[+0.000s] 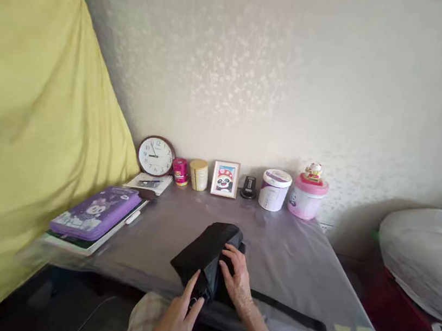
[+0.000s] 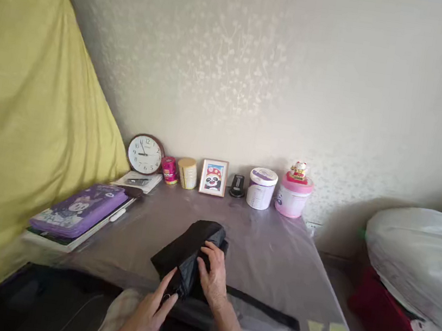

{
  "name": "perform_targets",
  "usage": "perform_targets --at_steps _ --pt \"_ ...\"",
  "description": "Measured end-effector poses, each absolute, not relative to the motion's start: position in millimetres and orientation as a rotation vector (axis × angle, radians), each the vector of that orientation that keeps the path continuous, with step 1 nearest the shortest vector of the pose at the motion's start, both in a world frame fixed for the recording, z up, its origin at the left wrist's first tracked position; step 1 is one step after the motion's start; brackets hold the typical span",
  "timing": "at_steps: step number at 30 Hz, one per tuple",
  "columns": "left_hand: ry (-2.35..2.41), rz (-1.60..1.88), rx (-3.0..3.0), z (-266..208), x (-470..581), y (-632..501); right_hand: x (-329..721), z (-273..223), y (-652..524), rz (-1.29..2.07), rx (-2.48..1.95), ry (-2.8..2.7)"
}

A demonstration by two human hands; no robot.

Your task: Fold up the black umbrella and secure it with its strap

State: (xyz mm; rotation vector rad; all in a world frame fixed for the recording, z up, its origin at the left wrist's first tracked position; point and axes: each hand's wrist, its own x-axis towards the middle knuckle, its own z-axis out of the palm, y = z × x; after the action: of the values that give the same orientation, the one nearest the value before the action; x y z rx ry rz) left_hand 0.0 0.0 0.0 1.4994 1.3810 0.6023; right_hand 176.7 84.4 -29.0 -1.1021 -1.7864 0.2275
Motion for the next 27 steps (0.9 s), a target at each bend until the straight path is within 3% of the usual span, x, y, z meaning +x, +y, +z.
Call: perform_targets --at_steps 27 --pt "1.378 0.605 1.451 2.6 -1.6 -3.8 204.1 7.0 98.1 0.067 -0.975 -2.128"
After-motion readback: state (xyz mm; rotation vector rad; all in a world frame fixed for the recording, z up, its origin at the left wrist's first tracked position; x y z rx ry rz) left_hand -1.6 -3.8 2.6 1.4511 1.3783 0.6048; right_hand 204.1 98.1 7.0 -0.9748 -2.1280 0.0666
